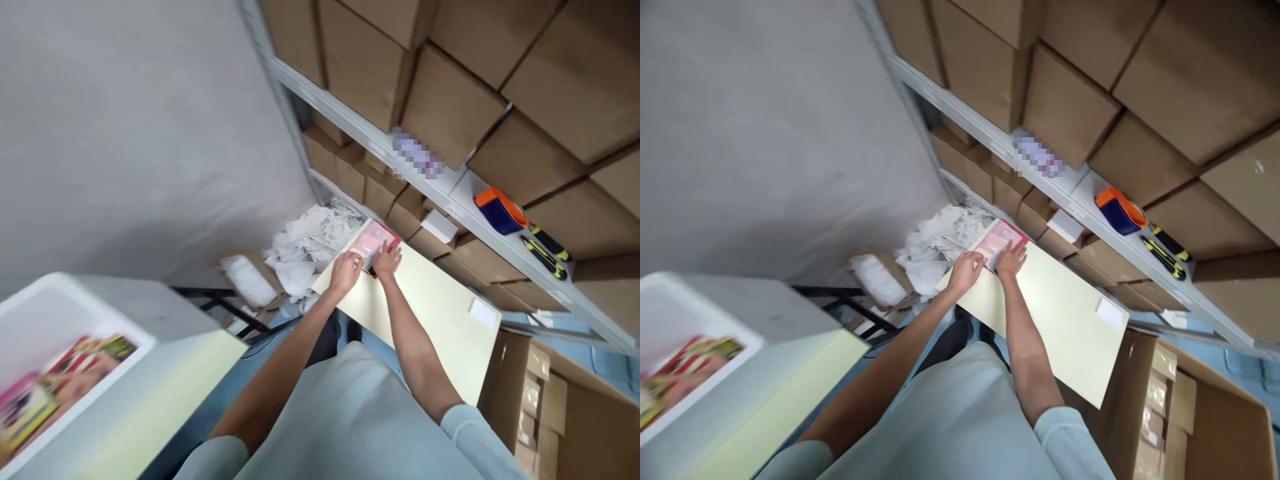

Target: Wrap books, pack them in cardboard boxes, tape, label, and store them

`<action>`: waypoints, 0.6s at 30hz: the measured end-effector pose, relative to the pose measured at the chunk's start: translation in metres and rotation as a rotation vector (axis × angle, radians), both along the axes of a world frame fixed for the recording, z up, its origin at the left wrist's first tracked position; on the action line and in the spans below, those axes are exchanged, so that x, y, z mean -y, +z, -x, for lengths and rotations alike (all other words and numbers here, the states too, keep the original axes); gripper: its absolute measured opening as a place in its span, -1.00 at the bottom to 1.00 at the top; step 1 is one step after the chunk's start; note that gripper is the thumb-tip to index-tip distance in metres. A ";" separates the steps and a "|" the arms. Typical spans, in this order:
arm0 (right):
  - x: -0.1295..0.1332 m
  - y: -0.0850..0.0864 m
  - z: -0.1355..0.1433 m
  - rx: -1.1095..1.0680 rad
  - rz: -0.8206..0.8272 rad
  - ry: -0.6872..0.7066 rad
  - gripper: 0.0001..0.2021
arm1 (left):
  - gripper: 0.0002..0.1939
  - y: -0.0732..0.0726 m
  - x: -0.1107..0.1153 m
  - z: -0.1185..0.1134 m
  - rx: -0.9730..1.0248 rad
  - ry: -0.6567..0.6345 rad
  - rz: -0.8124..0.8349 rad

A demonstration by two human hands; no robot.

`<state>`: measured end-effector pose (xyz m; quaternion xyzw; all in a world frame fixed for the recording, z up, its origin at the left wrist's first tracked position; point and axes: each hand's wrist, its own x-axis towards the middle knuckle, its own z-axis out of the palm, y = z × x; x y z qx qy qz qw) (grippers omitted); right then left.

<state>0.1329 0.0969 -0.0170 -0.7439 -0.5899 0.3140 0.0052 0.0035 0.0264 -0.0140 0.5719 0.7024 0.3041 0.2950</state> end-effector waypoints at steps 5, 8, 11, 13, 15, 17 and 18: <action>0.088 0.030 0.015 -0.166 -0.351 0.341 -0.36 | -0.76 0.064 0.160 0.059 0.108 0.365 -0.157; 0.162 0.025 0.040 -0.337 -0.463 0.547 -0.37 | -0.70 0.087 0.247 0.099 0.188 0.672 -0.244; 0.241 0.028 0.078 -0.491 -0.391 0.808 -0.38 | -0.66 0.101 0.331 0.133 0.179 0.955 -0.315; 0.294 0.035 0.108 -0.576 -0.289 0.998 -0.42 | -0.64 0.101 0.388 0.149 0.186 1.126 -0.345; 0.346 0.043 0.138 -0.642 -0.173 1.190 -0.47 | -0.60 0.095 0.444 0.159 0.230 1.292 -0.350; 0.394 0.049 0.170 -0.676 -0.063 1.368 -0.52 | -0.57 0.082 0.499 0.166 0.292 1.439 -0.329; 0.417 0.050 0.187 -0.680 -0.011 1.447 -0.54 | -0.57 0.074 0.526 0.170 0.332 1.500 -0.314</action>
